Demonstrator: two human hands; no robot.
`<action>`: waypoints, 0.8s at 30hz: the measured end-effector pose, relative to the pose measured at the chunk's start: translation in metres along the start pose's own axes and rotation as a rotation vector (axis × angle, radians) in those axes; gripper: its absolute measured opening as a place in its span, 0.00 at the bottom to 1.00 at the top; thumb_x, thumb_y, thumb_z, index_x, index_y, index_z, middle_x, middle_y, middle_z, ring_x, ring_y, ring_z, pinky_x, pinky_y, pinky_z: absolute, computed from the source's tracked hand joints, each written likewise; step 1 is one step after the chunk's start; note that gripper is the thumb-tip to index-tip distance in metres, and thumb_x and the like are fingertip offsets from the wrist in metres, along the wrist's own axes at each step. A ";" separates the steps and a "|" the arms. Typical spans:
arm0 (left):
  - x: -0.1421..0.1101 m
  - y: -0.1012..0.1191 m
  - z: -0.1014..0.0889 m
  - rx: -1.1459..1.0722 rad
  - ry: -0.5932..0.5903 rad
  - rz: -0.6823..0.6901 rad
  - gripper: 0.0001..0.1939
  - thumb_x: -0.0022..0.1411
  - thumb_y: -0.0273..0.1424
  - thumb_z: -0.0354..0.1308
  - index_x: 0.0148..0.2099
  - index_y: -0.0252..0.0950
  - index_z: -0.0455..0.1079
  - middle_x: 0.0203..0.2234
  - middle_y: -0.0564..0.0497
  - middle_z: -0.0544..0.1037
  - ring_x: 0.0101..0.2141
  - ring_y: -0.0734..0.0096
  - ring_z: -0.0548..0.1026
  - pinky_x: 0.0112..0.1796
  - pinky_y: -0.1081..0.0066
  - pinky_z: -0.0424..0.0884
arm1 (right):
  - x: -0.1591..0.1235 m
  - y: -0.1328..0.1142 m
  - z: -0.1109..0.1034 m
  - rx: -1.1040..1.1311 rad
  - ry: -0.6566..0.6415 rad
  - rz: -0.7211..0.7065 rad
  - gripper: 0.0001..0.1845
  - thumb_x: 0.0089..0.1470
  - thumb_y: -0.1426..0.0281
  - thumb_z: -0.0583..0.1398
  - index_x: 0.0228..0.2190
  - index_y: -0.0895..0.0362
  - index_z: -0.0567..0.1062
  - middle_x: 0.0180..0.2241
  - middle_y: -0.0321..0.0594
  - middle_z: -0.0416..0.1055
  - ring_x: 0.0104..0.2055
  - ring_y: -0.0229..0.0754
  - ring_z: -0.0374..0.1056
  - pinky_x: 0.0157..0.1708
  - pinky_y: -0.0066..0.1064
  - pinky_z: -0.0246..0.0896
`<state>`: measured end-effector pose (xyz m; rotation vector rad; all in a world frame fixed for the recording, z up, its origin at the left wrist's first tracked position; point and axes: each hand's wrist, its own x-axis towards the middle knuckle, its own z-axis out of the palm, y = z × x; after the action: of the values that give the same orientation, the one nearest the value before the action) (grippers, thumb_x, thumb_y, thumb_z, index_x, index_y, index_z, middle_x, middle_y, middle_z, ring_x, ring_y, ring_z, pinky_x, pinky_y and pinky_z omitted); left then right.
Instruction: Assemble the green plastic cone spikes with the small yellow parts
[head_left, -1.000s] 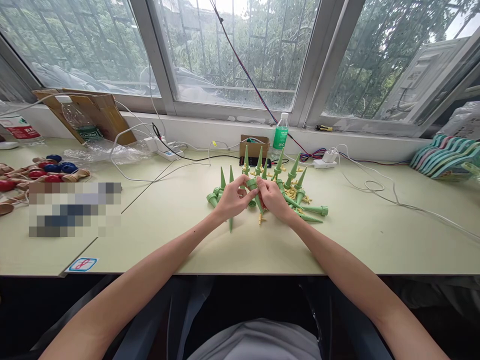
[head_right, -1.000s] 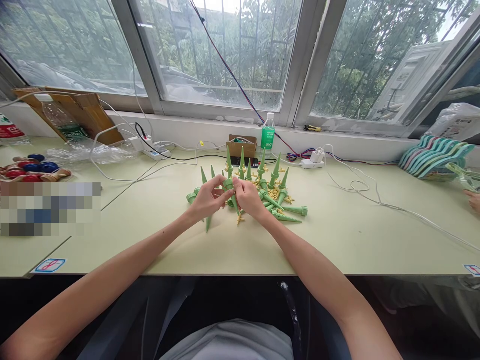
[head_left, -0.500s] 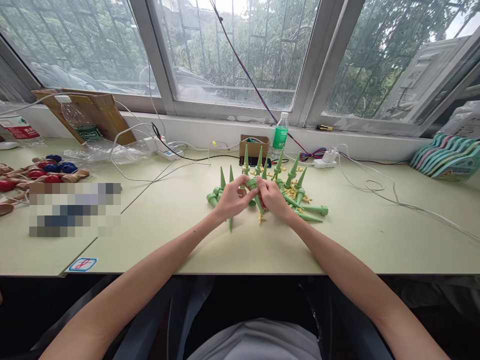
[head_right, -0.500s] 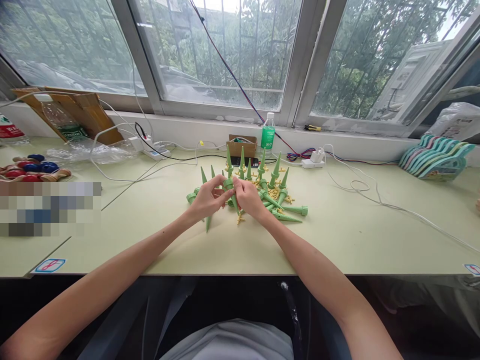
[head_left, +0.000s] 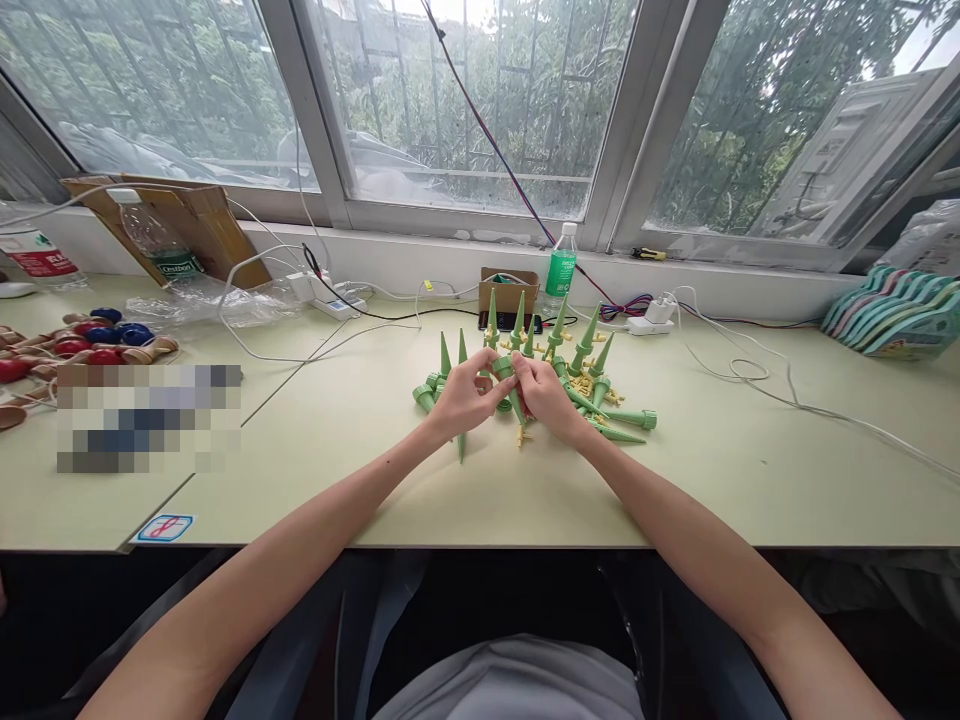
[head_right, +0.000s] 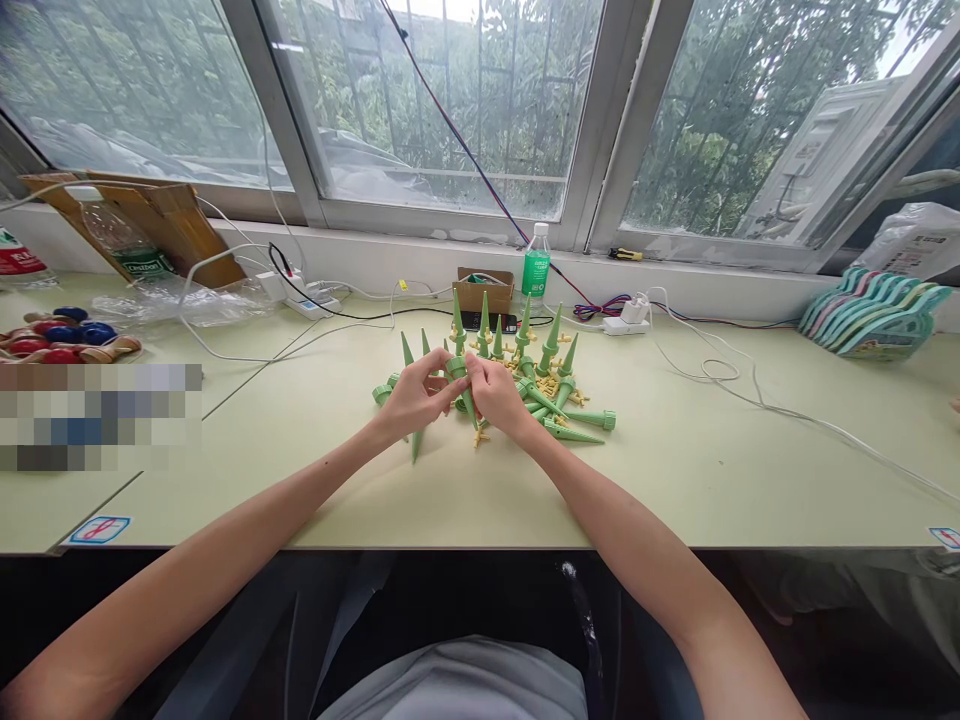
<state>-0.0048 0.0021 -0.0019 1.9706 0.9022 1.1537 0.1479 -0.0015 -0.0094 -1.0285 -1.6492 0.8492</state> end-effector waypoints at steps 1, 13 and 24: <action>0.000 0.000 0.000 0.003 0.000 -0.001 0.13 0.57 0.39 0.60 0.37 0.37 0.63 0.33 0.53 0.69 0.18 0.84 0.65 0.20 0.76 0.65 | 0.000 0.000 0.000 0.000 -0.002 0.001 0.31 0.59 0.42 0.45 0.18 0.53 0.59 0.10 0.31 0.57 0.12 0.35 0.55 0.16 0.30 0.51; 0.000 0.003 0.000 0.005 -0.014 -0.024 0.12 0.57 0.37 0.60 0.37 0.37 0.62 0.32 0.53 0.69 0.19 0.83 0.65 0.20 0.77 0.64 | 0.000 0.002 0.000 -0.013 -0.026 -0.001 0.30 0.61 0.45 0.46 0.18 0.53 0.60 0.10 0.32 0.59 0.13 0.36 0.57 0.18 0.30 0.53; 0.000 0.000 0.000 0.002 -0.007 -0.005 0.12 0.57 0.38 0.60 0.37 0.37 0.62 0.32 0.53 0.69 0.20 0.82 0.66 0.20 0.76 0.66 | -0.001 0.000 0.000 -0.005 -0.032 0.006 0.29 0.60 0.45 0.46 0.19 0.53 0.60 0.10 0.31 0.59 0.12 0.36 0.56 0.17 0.30 0.52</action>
<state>-0.0048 0.0023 -0.0017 1.9718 0.9050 1.1432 0.1482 -0.0022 -0.0100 -1.0289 -1.6766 0.8701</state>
